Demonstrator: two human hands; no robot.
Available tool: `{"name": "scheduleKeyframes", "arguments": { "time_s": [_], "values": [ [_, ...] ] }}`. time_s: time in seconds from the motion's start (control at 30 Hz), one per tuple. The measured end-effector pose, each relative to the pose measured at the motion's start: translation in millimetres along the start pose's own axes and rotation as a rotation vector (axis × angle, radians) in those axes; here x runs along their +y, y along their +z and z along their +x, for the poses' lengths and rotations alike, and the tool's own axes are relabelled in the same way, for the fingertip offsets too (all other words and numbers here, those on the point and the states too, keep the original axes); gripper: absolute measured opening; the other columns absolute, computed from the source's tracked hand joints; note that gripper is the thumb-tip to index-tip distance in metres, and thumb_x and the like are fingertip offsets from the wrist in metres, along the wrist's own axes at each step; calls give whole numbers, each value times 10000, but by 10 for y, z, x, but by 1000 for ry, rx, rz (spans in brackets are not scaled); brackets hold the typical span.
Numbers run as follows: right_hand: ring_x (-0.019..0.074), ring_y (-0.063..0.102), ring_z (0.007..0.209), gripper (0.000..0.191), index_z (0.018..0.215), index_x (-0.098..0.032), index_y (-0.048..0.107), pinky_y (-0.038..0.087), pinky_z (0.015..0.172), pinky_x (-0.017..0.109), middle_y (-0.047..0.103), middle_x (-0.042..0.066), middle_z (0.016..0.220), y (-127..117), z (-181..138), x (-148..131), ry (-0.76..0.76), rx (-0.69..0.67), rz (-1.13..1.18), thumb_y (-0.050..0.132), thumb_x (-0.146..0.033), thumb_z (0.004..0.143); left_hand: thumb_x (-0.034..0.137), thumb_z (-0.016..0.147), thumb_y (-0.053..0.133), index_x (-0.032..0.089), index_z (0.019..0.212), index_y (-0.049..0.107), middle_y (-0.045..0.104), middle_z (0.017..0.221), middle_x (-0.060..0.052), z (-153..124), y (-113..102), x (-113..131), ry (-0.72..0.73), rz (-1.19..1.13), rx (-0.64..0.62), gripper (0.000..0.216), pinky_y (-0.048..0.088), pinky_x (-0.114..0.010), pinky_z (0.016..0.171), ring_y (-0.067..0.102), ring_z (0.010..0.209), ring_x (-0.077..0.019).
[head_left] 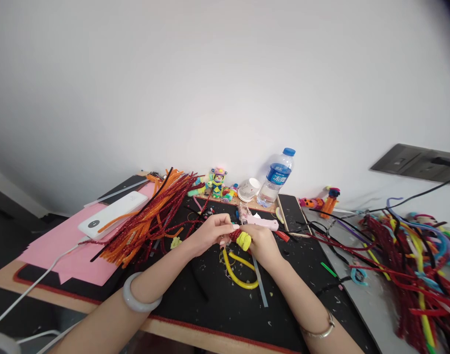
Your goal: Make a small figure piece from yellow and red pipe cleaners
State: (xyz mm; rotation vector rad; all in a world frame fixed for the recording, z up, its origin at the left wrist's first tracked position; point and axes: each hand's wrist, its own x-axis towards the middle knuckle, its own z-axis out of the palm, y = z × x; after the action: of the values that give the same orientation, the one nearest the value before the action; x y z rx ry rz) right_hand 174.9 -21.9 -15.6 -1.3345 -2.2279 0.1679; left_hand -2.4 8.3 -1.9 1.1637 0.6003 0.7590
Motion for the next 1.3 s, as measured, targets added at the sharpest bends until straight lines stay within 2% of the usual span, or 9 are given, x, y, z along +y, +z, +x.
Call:
{"name": "scheduleKeyframes", "arguments": {
  "time_s": [0.23, 0.37, 0.53, 0.67, 0.8, 0.97, 1.2, 1.3],
  "values": [
    [151, 566, 698, 189, 874, -183, 670, 415, 636, 244, 638, 46, 749, -36, 33, -30, -17, 74, 203, 497, -129, 821, 371, 715, 635, 153, 641, 461, 508, 470, 54, -13, -6, 9, 59, 249, -6, 289, 378, -169, 406, 469, 381, -56],
    [147, 560, 659, 226, 917, -197, 680, 434, 625, 262, 644, 33, 740, -100, 52, -98, 58, 48, 335, 506, -126, 791, 406, 716, 619, 162, 662, 456, 538, 510, 43, -14, -11, 20, 26, 262, 29, 298, 458, -205, 432, 564, 418, -102],
    [170, 596, 791, 350, 1019, -202, 664, 456, 743, 308, 670, 45, 851, -132, 58, -106, 89, 11, 453, 434, -80, 786, 400, 714, 621, 160, 686, 462, 575, 570, 17, -2, -26, 20, 18, 268, 59, 289, 514, -249, 478, 628, 491, -148],
    [184, 607, 852, 361, 1012, -189, 671, 466, 784, 332, 689, 49, 924, -103, 64, -99, 202, 21, 535, 420, -90, 772, 367, 699, 637, 157, 696, 481, 578, 617, 14, -3, -20, 3, 57, 295, 93, 261, 538, -283, 540, 631, 552, -147],
    [188, 621, 809, 299, 971, -168, 682, 490, 732, 330, 701, 50, 868, -74, 80, -134, 300, 64, 574, 455, -165, 776, 347, 703, 630, 158, 702, 491, 551, 617, 20, -12, -15, -15, 101, 375, 96, 235, 517, -260, 565, 605, 584, -132],
    [178, 634, 752, 239, 909, -160, 673, 500, 688, 310, 699, 53, 832, -31, 86, -143, 336, 123, 599, 485, -191, 765, 313, 714, 616, 169, 811, 524, 468, 610, 53, -2, -28, -33, 199, 555, 132, 197, 404, -177, 497, 486, 495, -67],
    [185, 635, 650, 97, 805, -172, 574, 511, 628, 316, 652, 39, 692, 83, 48, -80, 442, 231, 750, 522, -247, 772, 317, 704, 620, 177, 870, 538, 440, 631, 57, 5, -20, -36, 228, 566, 164, 231, 376, -166, 490, 468, 499, -65],
    [180, 607, 635, 94, 756, -184, 534, 495, 605, 306, 623, 34, 677, 83, 42, -98, 417, 265, 680, 505, -263, 797, 307, 704, 617, 174, 892, 561, 456, 660, 44, 5, -10, -24, 231, 563, 158, 237, 389, -171, 504, 479, 513, -68]
  ]
}}
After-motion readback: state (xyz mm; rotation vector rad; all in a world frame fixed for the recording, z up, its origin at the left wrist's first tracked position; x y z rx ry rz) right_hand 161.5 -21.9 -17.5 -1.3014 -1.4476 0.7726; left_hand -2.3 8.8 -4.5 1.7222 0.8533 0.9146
